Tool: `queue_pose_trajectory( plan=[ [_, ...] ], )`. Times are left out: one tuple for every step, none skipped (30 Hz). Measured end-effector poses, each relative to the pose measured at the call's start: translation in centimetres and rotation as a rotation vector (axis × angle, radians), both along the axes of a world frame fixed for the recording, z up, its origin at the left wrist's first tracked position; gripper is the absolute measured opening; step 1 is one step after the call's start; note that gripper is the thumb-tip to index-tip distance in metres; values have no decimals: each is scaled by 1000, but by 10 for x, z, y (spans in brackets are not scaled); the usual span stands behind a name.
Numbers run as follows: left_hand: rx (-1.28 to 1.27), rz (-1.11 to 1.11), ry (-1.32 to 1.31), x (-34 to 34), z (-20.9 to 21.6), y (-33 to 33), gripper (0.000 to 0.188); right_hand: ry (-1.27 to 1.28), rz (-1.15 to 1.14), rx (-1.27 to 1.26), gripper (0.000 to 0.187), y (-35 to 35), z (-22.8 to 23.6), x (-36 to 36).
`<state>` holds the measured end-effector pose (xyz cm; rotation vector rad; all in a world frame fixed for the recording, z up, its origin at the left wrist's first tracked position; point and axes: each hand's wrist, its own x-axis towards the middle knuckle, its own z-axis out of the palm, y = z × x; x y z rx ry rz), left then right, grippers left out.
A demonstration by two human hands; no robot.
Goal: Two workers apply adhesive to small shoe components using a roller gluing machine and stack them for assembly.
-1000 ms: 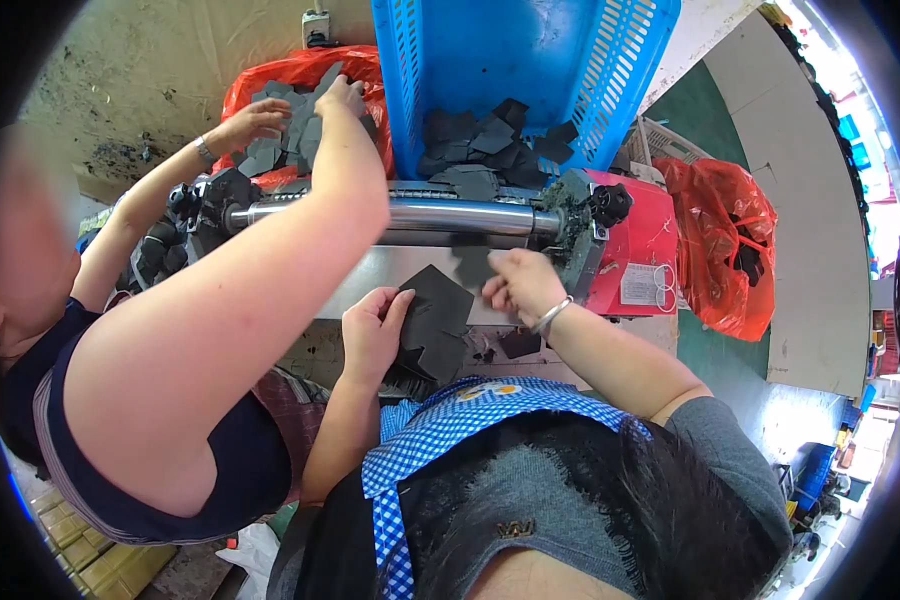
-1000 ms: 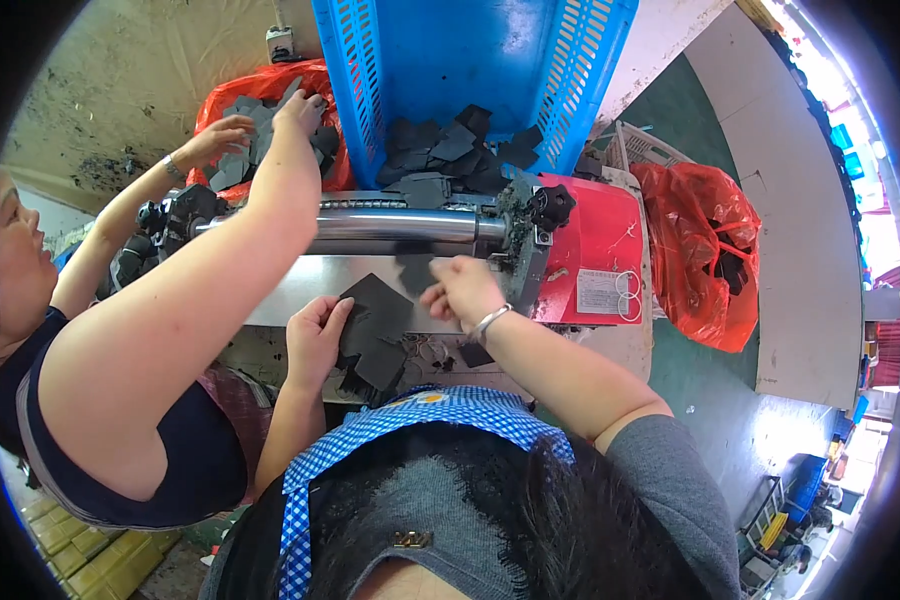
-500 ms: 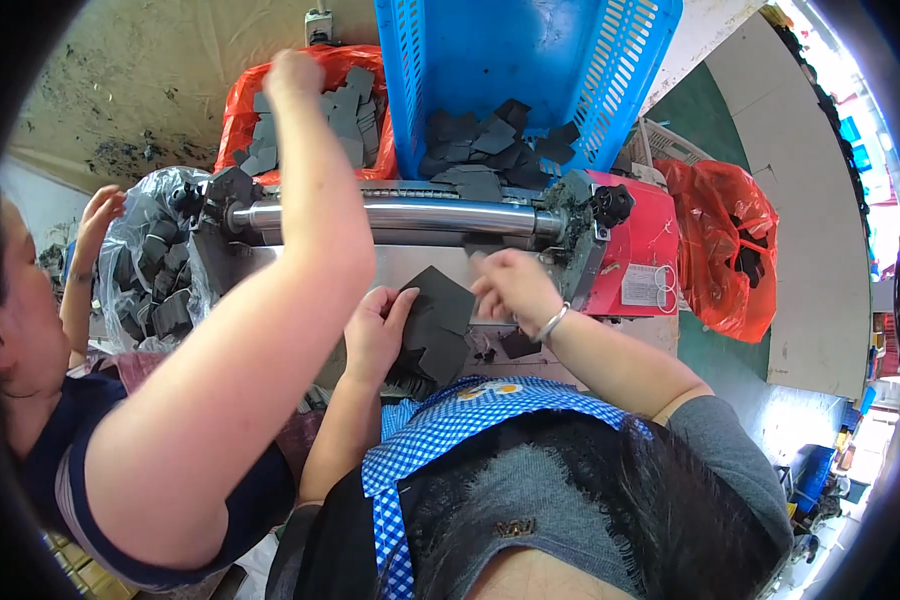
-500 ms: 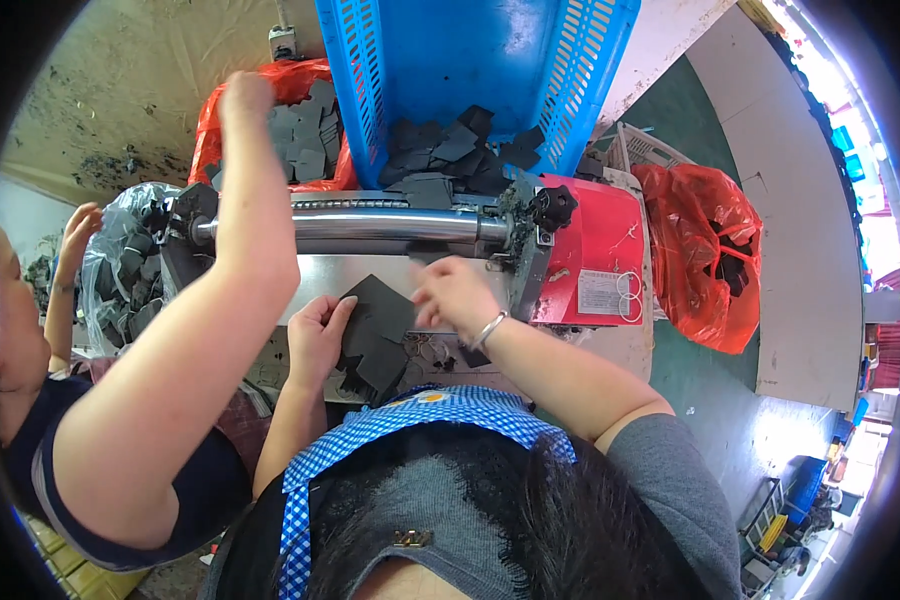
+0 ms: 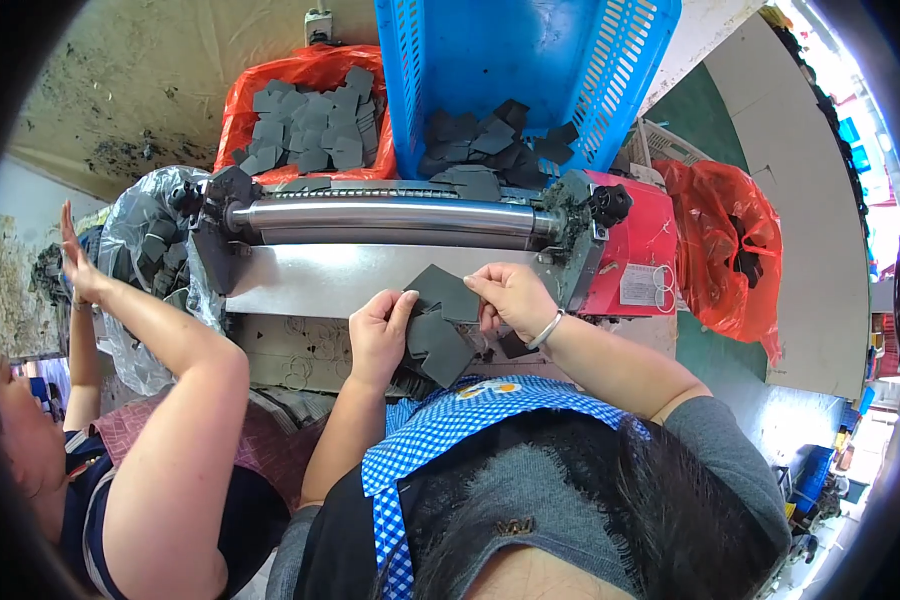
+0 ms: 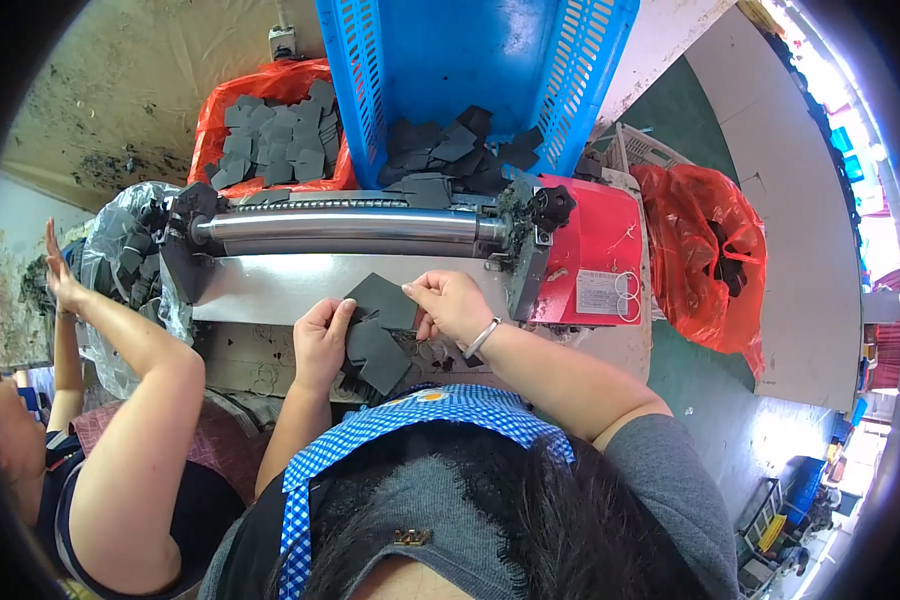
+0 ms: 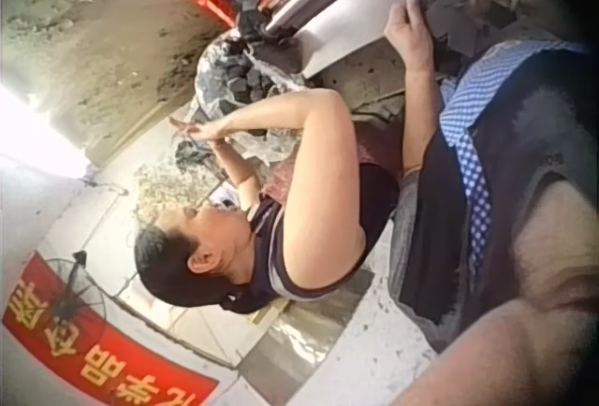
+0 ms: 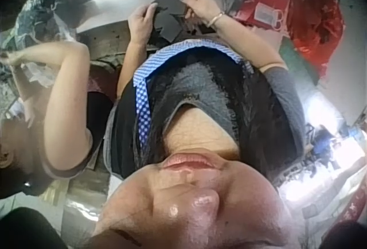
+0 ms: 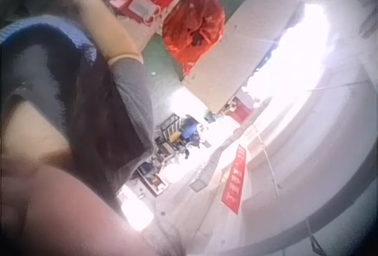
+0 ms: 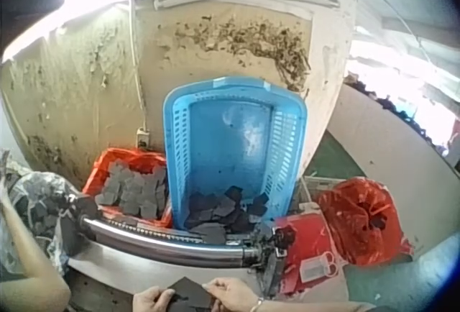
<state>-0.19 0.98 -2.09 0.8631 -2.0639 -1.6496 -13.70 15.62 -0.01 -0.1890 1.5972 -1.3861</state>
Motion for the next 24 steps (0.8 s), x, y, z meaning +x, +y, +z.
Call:
queue_pose_trajectory(
  plan=[
    [-3, 13, 14, 1, -3, 0, 25, 2, 0, -1, 20, 0, 0, 0],
    [-4, 14, 16, 2, -5, -1, 25, -1, -7, -1, 19, 1, 1, 0],
    [41, 29, 50, 3, -8, -2, 26, -3, -15, -2, 18, 1, 1, 0],
    [87, 43, 84, 3, -8, -2, 26, -2, -15, -1, 18, 2, 0, -1],
    [87, 43, 85, 3, -8, -4, 26, -36, -35, -28, 19, 3, -2, -1],
    [33, 45, 62, 3, -8, -6, 27, -71, -55, -55, 20, 3, -3, -1],
    [-22, 48, 37, 3, -5, -7, 27, -71, -54, -54, 20, 2, 0, -1],
    [-21, 49, 37, 2, -1, -7, 27, -148, -35, -16, 19, 1, 6, 0],
    [-75, 26, 11, 3, 3, -7, 28, -225, -16, 22, 19, 0, 9, 1],
    [-128, 3, -14, 2, 7, -6, 28, -224, -17, 21, 19, 0, 9, 1],
    [-129, 2, -12, 2, 8, -6, 28, -173, 38, 21, 18, 1, 8, 1],
    [-111, 2, -22, 2, 9, -6, 28, -123, 91, 22, 18, 2, 7, 1],
    [-93, 4, -31, 2, 9, -6, 28, -121, 92, 20, 18, 1, 8, 1],
    [-95, 4, -29, 2, 9, -6, 28, -184, 41, -11, 17, 1, 8, 1],
    [-65, 1, -47, 2, 8, -7, 28, -246, -11, -42, 16, 0, 8, 2],
    [-35, 0, -67, 3, 8, -7, 27, -245, -9, -42, 16, 0, 9, 2],
    [-36, 2, -67, 4, 10, -7, 27, -246, -13, -49, 17, 1, 9, 2],
    [-60, -8, -68, 5, 12, -8, 27, -247, -17, -55, 19, 2, 10, 2],
    [-83, -20, -68, 4, 14, -9, 26, -245, -17, -55, 19, 3, 9, 0],
    [-84, -20, -66, 4, 13, -9, 26, -248, -33, -33, 19, 5, 6, -1],
    [-91, -4, -67, 5, 12, -10, 26, -250, -49, -11, 20, 6, 3, -2],
    [-99, 12, -67, 6, 11, -13, 26, -248, -47, -14, 20, 6, 1, -5],
    [-102, 12, -65, 6, 8, -16, 26, -275, -110, 20, 19, 5, -1, -7],
    [-81, 30, -64, 6, 6, -20, 26, -302, -172, 53, 19, 5, -5, -11]
  ],
)
